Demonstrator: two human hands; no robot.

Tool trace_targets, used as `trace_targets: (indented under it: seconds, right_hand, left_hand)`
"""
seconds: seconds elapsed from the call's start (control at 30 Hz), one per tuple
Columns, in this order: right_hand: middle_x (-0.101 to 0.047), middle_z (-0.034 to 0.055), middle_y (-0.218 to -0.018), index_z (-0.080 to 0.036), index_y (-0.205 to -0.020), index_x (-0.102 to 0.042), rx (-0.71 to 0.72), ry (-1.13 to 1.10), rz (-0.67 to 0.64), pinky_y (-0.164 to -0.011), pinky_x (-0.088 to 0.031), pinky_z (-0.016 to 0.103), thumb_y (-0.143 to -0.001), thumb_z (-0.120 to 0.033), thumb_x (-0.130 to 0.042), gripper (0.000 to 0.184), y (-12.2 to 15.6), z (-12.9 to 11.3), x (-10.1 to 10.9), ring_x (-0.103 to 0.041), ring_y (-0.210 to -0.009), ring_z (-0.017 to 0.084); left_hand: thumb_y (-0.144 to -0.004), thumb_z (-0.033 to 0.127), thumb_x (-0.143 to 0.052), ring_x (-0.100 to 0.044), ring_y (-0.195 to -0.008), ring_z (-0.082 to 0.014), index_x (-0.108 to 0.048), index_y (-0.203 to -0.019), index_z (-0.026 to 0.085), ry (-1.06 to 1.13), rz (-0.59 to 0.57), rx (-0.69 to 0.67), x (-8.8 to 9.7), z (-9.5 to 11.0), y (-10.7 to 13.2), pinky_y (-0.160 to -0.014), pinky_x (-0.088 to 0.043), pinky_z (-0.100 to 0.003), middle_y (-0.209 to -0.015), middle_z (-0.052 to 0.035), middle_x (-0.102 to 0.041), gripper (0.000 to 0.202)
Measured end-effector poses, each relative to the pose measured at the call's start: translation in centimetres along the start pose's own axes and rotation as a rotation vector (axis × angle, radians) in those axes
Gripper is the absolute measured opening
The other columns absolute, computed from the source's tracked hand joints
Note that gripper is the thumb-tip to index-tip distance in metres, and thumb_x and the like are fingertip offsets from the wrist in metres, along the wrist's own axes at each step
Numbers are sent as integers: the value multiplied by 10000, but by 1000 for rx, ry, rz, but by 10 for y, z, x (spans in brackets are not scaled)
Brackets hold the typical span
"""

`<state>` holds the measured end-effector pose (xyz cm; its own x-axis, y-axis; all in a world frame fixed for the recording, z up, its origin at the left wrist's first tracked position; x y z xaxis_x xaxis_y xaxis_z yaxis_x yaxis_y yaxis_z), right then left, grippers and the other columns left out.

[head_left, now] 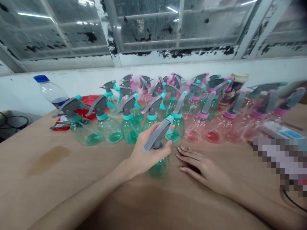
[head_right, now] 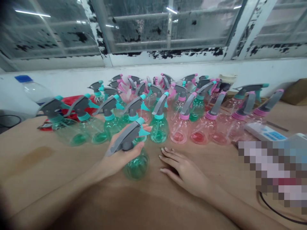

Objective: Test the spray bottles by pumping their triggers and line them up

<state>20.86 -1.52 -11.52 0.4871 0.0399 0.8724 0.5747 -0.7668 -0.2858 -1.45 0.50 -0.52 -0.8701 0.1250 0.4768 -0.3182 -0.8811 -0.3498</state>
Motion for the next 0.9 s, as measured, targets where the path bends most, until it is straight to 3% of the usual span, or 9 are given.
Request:
trace_targets:
  seconds: [0.13,0.27,0.4,0.5,0.67,0.77,0.83,0.9]
  right_hand:
    - [-519,70,-1431,-223,-1367,-533,2,-4,9,-1109,-395,480,-961,-383,-505,438,-1,0,-1,-445,-1347,248]
    - [-549,76,-1404,-233,-1351,-551,-4,5,26,-1093,-411,496,-957,-382,-511,423,-3,-1,-1,-474,-1325,257]
    - [-562,89,-1391,-216,-1326,-573,6,33,20,-1084,-420,495,-959,-379,-505,408,-4,-5,0,-489,-1313,259]
    - [-583,99,-1368,-215,-1303,-593,8,71,7,-1064,-438,510,-961,-372,-491,390,-7,-9,4,-522,-1283,270]
    - [-665,102,-1258,-224,-1223,-651,2,203,-111,-926,-539,516,-947,-393,-503,356,-23,-24,16,-628,-1147,308]
    - [-696,91,-1199,-232,-1172,-678,51,244,-149,-871,-562,500,-946,-387,-504,325,-42,-46,23,-674,-1055,309]
    - [-703,92,-1180,-229,-1175,-675,92,244,-157,-863,-562,494,-947,-398,-502,333,-59,-66,24,-682,-1028,309]
    - [-708,92,-1166,-236,-1180,-672,122,226,-142,-845,-565,481,-943,-417,-506,341,-77,-87,20,-688,-1008,306]
  left_hand:
    - [-769,356,-701,-648,-749,-176,-450,-1253,298,-3,30,-10,-1,-9,8,-693,-526,-303,-892,4,-651,549]
    - [-733,361,-745,-658,-895,-222,-424,-1293,309,-149,42,36,2,-10,20,-747,-529,-338,-1038,-21,-661,648]
    - [-804,381,-689,-617,-1006,-229,-462,-1258,266,-133,-14,41,6,-6,33,-881,-499,-388,-1131,-45,-630,520]
    - [-880,435,-596,-614,-990,-235,-519,-1150,235,-134,-77,91,14,-2,47,-902,-478,-424,-1069,-49,-644,345]
    - [-888,449,-583,-625,-967,-249,-539,-1097,238,-206,-86,150,48,3,81,-875,-487,-426,-1040,-46,-657,300]
    - [-878,448,-594,-622,-1019,-264,-558,-1104,247,-278,70,163,84,-8,108,-907,-490,-432,-1083,-57,-658,304]
    - [-846,464,-616,-621,-1023,-264,-591,-1032,254,-330,275,111,114,-21,126,-925,-495,-425,-1068,-47,-654,282]
    - [-799,477,-648,-623,-1022,-277,-603,-1007,244,-383,470,205,147,-37,142,-935,-492,-449,-1058,-51,-652,316]
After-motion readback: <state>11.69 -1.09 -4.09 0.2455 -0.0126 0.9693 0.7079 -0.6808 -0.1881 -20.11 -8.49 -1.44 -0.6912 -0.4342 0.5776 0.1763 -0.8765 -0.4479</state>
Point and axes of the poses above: each hand's wrist, its own y-axis away from the middle knuckle, its own x-axis out of the back of the hand, z = x × y, the point moved 1 cm from there along -y, towards the middle knuckle
